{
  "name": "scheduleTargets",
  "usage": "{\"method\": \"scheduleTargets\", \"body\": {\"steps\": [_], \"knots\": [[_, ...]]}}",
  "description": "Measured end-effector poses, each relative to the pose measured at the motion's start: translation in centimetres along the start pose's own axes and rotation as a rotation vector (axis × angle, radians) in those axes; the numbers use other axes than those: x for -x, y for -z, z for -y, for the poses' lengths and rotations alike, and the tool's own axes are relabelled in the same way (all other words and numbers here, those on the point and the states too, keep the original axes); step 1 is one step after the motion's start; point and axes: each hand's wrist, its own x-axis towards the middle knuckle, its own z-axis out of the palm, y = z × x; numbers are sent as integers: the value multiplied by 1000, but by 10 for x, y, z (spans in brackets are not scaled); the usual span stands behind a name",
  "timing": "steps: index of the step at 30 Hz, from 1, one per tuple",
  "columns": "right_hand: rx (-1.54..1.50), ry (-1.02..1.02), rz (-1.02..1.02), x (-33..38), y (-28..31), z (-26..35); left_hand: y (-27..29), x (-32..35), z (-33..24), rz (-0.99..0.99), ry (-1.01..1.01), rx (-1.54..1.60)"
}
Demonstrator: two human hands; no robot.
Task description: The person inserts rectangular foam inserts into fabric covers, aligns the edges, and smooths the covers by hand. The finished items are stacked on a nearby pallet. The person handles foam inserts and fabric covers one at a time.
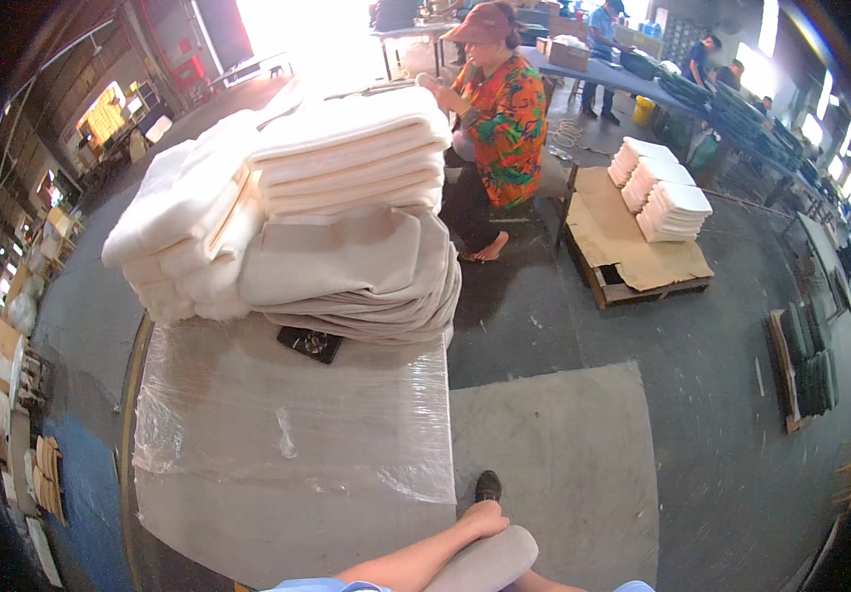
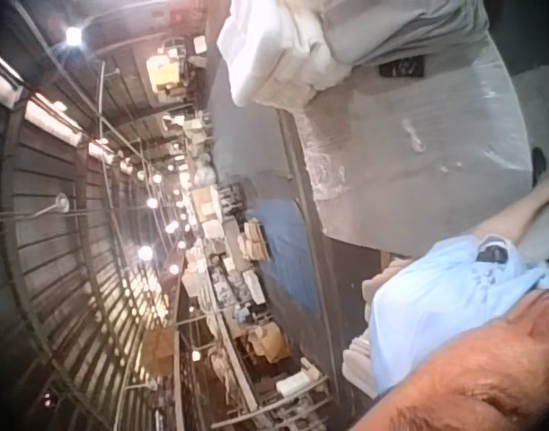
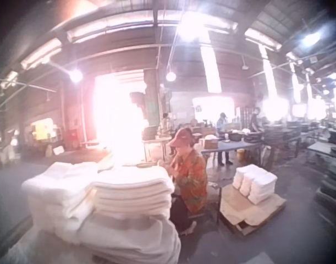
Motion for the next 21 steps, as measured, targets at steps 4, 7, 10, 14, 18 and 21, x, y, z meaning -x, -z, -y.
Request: {"method": "scheduleTargets", "body": {"steps": [4,7,10,14,18,21], "knots": [[-23,29,29,2,6,-5,11,0,-4,-17,54,-5],[-48,44,36,6,11,-14,2,-1,1,-14,91,42],[-106,54,31,11,16,-25,-5,-7,7,54,77,10],[-230,68,42,20,30,-39,1,0,3,-222,-52,-37],[-267,204,-61,6,45,-54,58,92,-50,-205,-416,241],[-49,246,-348,14,67,-20,64,160,-33,75,-312,454]]}}
